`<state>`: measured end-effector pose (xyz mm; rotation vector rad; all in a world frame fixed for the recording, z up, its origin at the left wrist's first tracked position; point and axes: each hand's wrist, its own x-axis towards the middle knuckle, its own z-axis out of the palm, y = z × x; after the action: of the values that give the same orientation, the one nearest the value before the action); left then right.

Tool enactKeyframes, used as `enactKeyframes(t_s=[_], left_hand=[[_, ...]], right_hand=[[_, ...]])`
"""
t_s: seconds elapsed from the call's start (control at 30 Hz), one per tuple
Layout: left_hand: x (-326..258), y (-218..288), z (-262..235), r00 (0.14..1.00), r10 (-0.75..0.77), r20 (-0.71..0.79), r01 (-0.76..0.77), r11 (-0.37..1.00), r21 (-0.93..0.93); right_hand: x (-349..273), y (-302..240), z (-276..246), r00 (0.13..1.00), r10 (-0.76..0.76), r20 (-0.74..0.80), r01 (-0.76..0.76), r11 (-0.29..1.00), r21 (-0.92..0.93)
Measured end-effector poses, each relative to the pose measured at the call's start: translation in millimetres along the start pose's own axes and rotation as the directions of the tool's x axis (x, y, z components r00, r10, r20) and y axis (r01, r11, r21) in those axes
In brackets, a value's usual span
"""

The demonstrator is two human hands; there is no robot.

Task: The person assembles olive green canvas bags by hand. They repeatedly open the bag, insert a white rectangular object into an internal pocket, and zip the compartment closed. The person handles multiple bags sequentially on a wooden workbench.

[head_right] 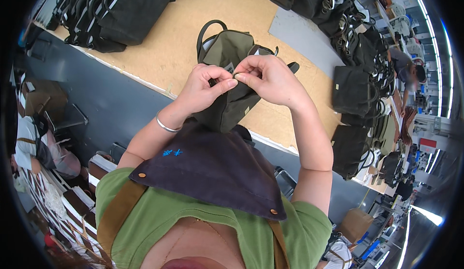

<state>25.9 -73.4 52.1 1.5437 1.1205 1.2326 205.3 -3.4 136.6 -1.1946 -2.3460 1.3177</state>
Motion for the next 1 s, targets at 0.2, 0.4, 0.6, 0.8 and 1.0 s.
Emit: enactKeyframes(t_s=[0.2,0.4,0.6,0.8,1.0], left_hand=[[14.7,-11.7,-60.5,0.993,0.098,0.06,-0.114,0.795,0.595],[15.6,-1.7,-87.9,0.966,0.15,0.21,-0.257,0.629,0.733],[3.2,17.7,-41.4,0.828,0.43,0.36,-0.544,0.457,0.704],[2.5,2.5,1.9,0.801,-0.017,0.598,-0.475,0.589,0.654],[40.3,-10.8,13.8,0.696,-0.227,0.681,-0.579,0.383,0.72]], right_hand=[[-0.2,-1.5,3.0,1.0,-0.029,-0.009,0.028,0.998,-0.048],[-24.0,-2.7,-2.7,0.935,-0.333,-0.122,0.297,0.924,-0.242],[-34.3,49.7,-39.4,0.876,-0.464,-0.131,0.305,0.744,-0.594],[-54.5,91.7,-4.0,0.928,-0.281,-0.243,0.097,0.815,-0.571],[-30.7,75.0,72.0,0.957,-0.076,-0.279,-0.028,0.936,-0.35]])
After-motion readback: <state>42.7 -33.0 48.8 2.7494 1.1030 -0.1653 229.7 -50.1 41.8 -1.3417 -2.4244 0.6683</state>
